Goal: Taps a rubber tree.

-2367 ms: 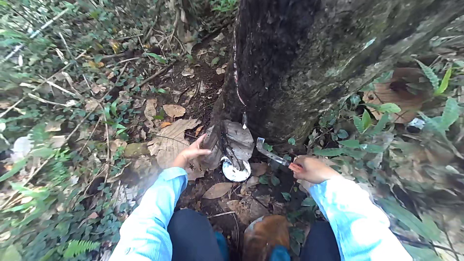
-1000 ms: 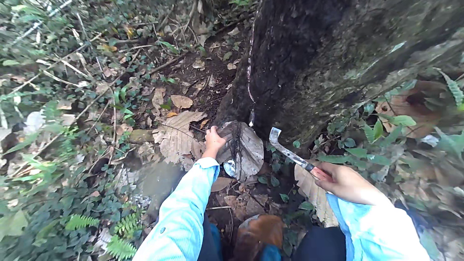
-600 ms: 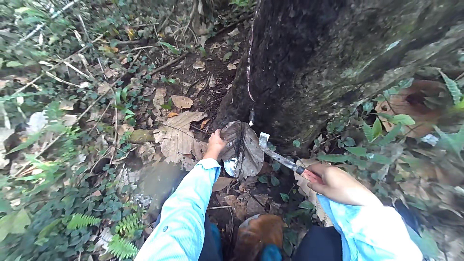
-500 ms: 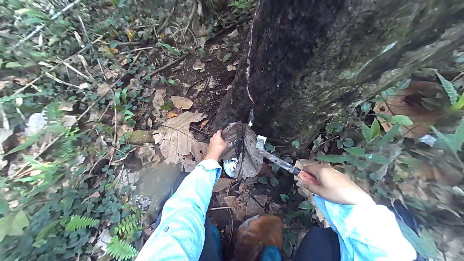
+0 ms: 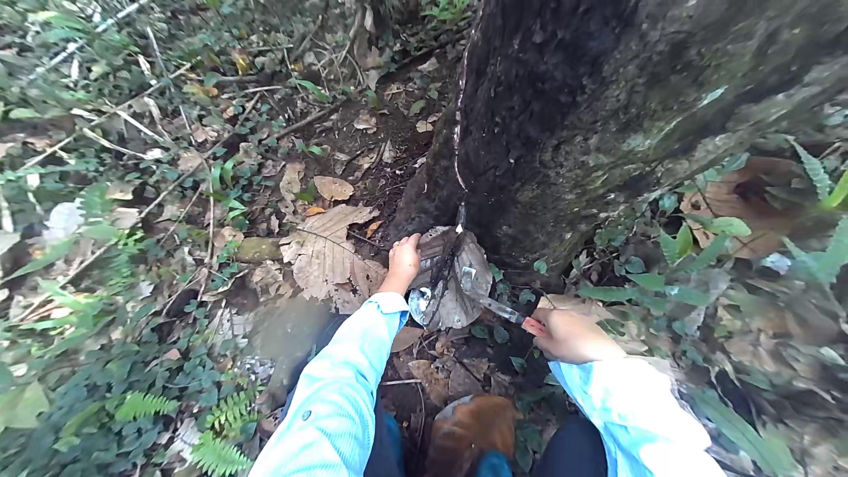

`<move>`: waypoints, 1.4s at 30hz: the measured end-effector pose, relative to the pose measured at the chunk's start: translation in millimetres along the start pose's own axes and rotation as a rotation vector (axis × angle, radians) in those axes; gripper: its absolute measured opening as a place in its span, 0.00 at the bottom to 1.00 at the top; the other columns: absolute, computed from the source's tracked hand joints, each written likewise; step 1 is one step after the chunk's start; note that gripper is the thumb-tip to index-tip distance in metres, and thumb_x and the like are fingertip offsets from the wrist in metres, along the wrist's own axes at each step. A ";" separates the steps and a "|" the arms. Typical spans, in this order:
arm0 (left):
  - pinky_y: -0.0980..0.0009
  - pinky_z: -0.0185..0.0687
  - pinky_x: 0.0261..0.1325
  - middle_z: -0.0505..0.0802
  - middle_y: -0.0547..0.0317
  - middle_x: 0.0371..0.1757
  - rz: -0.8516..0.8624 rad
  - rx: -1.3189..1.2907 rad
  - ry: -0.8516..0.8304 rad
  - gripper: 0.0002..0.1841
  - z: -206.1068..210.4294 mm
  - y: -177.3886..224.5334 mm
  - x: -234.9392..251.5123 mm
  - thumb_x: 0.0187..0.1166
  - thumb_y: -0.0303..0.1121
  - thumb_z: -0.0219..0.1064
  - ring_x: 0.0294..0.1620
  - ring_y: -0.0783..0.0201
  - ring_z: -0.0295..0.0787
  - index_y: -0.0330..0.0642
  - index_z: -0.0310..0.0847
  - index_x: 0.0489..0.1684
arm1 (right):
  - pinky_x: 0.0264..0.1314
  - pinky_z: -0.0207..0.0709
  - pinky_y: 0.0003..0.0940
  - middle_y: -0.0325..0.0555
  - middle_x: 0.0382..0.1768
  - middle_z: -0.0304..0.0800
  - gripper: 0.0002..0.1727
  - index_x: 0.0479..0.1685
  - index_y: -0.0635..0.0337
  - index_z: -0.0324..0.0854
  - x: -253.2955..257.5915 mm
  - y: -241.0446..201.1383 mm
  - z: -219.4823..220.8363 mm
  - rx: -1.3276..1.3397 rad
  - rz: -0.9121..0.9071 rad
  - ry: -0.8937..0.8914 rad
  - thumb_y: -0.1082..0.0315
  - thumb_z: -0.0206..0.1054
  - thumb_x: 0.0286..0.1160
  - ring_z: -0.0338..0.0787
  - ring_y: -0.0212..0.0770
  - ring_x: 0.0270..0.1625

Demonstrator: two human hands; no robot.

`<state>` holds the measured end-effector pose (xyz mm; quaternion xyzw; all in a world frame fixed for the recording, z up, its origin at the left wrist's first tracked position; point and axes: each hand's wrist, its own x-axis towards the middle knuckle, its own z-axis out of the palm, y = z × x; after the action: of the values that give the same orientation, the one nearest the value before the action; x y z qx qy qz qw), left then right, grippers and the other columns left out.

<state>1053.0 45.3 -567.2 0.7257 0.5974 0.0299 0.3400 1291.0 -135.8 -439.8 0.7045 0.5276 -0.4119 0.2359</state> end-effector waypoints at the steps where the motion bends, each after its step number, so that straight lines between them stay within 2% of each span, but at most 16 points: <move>1: 0.44 0.67 0.84 0.81 0.39 0.79 -0.003 -0.042 0.023 0.27 1.3 -0.9 1.7 0.85 0.27 0.62 0.81 0.41 0.76 0.42 0.69 0.85 | 0.68 0.74 0.68 0.66 0.62 0.87 0.22 0.68 0.62 0.79 1.0 0.8 0.4 0.001 -0.007 -0.003 0.60 0.68 0.80 0.85 0.66 0.68; 3: 0.45 0.68 0.83 0.78 0.38 0.81 -0.023 -0.095 0.047 0.31 1.9 -2.0 3.6 0.82 0.26 0.65 0.81 0.40 0.75 0.41 0.65 0.87 | 0.67 0.74 0.67 0.66 0.60 0.88 0.22 0.67 0.63 0.80 0.2 4.0 0.4 0.022 -0.034 0.004 0.60 0.68 0.80 0.86 0.66 0.67; 8: 0.41 0.64 0.85 0.74 0.40 0.85 -0.039 -0.148 0.037 0.36 -0.4 -13.1 5.8 0.78 0.27 0.69 0.84 0.41 0.71 0.43 0.62 0.89 | 0.65 0.75 0.66 0.66 0.55 0.89 0.21 0.65 0.65 0.81 -4.6 10.3 -0.3 0.105 -0.093 0.060 0.62 0.71 0.78 0.87 0.65 0.61; 13: 0.41 0.69 0.81 0.70 0.38 0.87 -0.082 -0.216 0.017 0.39 -4.3 -22.9 7.8 0.75 0.26 0.72 0.84 0.38 0.71 0.43 0.60 0.90 | 0.65 0.75 0.67 0.65 0.56 0.89 0.22 0.66 0.62 0.81 -6.5 7.0 0.5 0.095 -0.083 0.063 0.61 0.71 0.77 0.87 0.65 0.63; 18: 0.35 0.64 0.83 0.65 0.37 0.90 -0.171 -0.213 -0.080 0.43 -7.4 -31.1 9.1 0.78 0.30 0.71 0.87 0.35 0.65 0.48 0.50 0.95 | 0.65 0.75 0.67 0.65 0.57 0.89 0.22 0.67 0.63 0.80 -14.2 -3.7 1.2 0.071 -0.091 0.063 0.62 0.69 0.79 0.87 0.66 0.63; 21: 0.36 0.67 0.81 0.70 0.37 0.87 -0.168 -0.130 -0.146 0.40 1.4 -31.6 6.5 0.80 0.30 0.68 0.84 0.35 0.70 0.49 0.53 0.94 | 0.69 0.74 0.69 0.66 0.63 0.87 0.26 0.78 0.58 0.74 -9.5 -23.3 12.9 0.001 -0.082 0.033 0.62 0.65 0.82 0.85 0.67 0.68; 23: 0.37 0.69 0.80 0.69 0.39 0.88 -0.168 -0.067 -0.165 0.39 5.2 -25.6 3.0 0.80 0.30 0.68 0.83 0.36 0.71 0.52 0.55 0.94 | 0.71 0.73 0.70 0.65 0.68 0.85 0.29 0.88 0.48 0.65 2.1 -39.8 27.4 -0.039 -0.086 -0.005 0.62 0.59 0.87 0.84 0.67 0.72; 25: 0.37 0.69 0.79 0.69 0.39 0.88 -0.159 -0.043 -0.163 0.38 8.1 -22.4 1.5 0.81 0.30 0.67 0.82 0.35 0.72 0.52 0.56 0.94 | 0.73 0.72 0.69 0.63 0.72 0.83 0.30 0.92 0.42 0.61 17.6 -53.5 42.4 -0.067 -0.101 -0.054 0.61 0.54 0.91 0.82 0.66 0.75; 27: 0.36 0.68 0.80 0.69 0.39 0.88 -0.152 -0.039 -0.162 0.38 8.2 -22.2 1.8 0.81 0.30 0.67 0.83 0.36 0.71 0.52 0.56 0.94 | 0.73 0.73 0.69 0.63 0.75 0.81 0.29 0.92 0.41 0.60 28.6 -66.3 50.9 -0.098 -0.070 -0.089 0.61 0.51 0.92 0.81 0.66 0.76; 30: 0.37 0.66 0.82 0.71 0.39 0.87 -0.155 -0.063 -0.166 0.41 7.7 -24.8 1.7 0.80 0.30 0.67 0.84 0.37 0.70 0.50 0.50 0.95 | 0.68 0.77 0.69 0.64 0.76 0.79 0.32 0.92 0.43 0.59 40.9 -77.7 55.5 -0.120 0.002 -0.088 0.67 0.54 0.88 0.82 0.67 0.75; 32: 0.38 0.66 0.83 0.72 0.38 0.87 -0.153 -0.062 -0.172 0.44 7.8 -26.2 0.5 0.79 0.29 0.68 0.84 0.37 0.72 0.47 0.45 0.96 | 0.67 0.78 0.69 0.65 0.75 0.79 0.31 0.91 0.44 0.60 45.3 -79.6 55.7 -0.124 0.014 -0.079 0.67 0.55 0.88 0.82 0.68 0.74; 37: 0.37 0.61 0.85 0.68 0.41 0.90 -0.163 -0.057 -0.147 0.44 2.0 -25.1 0.2 0.77 0.30 0.70 0.87 0.39 0.67 0.47 0.49 0.95 | 0.72 0.74 0.68 0.63 0.74 0.81 0.30 0.93 0.43 0.58 38.5 -80.4 47.9 -0.106 -0.067 -0.088 0.61 0.51 0.92 0.82 0.65 0.76; 42: 0.36 0.62 0.83 0.69 0.43 0.89 -0.138 -0.054 -0.111 0.42 0.9 -20.0 1.0 0.77 0.31 0.71 0.86 0.39 0.67 0.48 0.52 0.94 | 0.72 0.74 0.66 0.64 0.72 0.82 0.28 0.90 0.49 0.62 19.1 -80.5 41.2 -0.114 -0.101 -0.098 0.63 0.52 0.91 0.82 0.65 0.75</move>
<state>1036.8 46.9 -578.8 0.6739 0.6250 -0.0177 0.3935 1203.8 -130.2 -470.0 0.6414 0.5727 -0.4267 0.2802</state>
